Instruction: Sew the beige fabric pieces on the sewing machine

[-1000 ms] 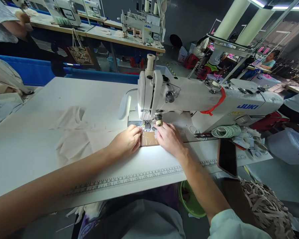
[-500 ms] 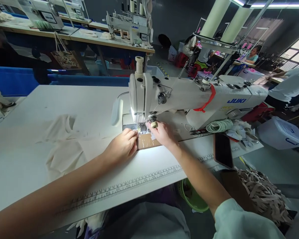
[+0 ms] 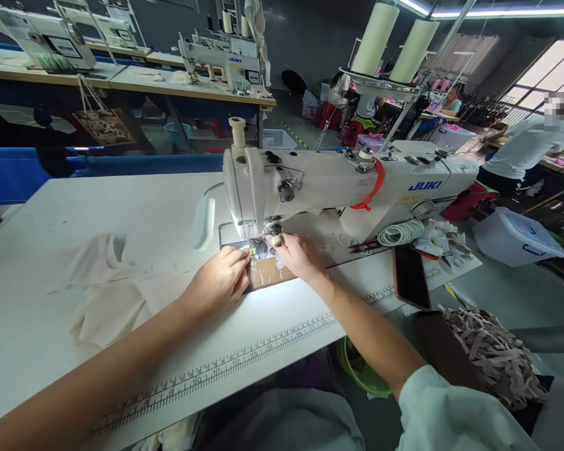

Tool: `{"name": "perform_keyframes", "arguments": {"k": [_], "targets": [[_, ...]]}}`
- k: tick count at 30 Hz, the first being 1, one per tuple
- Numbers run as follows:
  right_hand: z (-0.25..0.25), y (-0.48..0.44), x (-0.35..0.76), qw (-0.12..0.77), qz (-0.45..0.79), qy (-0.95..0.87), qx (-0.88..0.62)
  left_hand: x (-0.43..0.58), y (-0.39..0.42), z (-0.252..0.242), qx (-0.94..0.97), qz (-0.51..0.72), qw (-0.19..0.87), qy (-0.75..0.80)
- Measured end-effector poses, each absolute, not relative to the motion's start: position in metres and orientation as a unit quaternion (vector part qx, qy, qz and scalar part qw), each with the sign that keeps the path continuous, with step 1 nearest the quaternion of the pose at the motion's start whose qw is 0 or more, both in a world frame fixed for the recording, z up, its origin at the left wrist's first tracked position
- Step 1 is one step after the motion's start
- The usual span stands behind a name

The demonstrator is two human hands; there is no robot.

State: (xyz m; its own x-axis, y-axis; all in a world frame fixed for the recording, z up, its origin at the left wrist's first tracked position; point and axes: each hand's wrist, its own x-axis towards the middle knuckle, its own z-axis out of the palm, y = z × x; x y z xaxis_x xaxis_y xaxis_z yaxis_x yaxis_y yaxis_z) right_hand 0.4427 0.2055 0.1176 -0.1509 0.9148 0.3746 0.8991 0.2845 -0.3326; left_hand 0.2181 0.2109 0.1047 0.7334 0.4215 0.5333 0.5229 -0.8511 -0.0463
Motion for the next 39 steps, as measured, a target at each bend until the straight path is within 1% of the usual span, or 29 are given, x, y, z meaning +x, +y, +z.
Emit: {"name": "perform_keyframes", "arguments": {"k": [14,22,33,39], "targets": [[0.121,0.196,0.458,0.263,-0.024,-0.774,-0.575,0.215,0.211,0.103,-0.927,-0.253,0.063,-0.269],[0.118,0.197,0.463,0.261,-0.025,-0.79,-0.554,0.207,0.206,0.106,-0.933,-0.28,0.021,-0.223],[0.119,0.195,0.462,0.257,-0.023,-0.802,-0.539,0.204,0.214,0.107,-0.943,-0.261,0.033,-0.204],[0.116,0.195,0.463,0.269,-0.032,-0.809,-0.522,0.205,0.217,0.105,-0.945,-0.251,0.017,-0.209]]}}
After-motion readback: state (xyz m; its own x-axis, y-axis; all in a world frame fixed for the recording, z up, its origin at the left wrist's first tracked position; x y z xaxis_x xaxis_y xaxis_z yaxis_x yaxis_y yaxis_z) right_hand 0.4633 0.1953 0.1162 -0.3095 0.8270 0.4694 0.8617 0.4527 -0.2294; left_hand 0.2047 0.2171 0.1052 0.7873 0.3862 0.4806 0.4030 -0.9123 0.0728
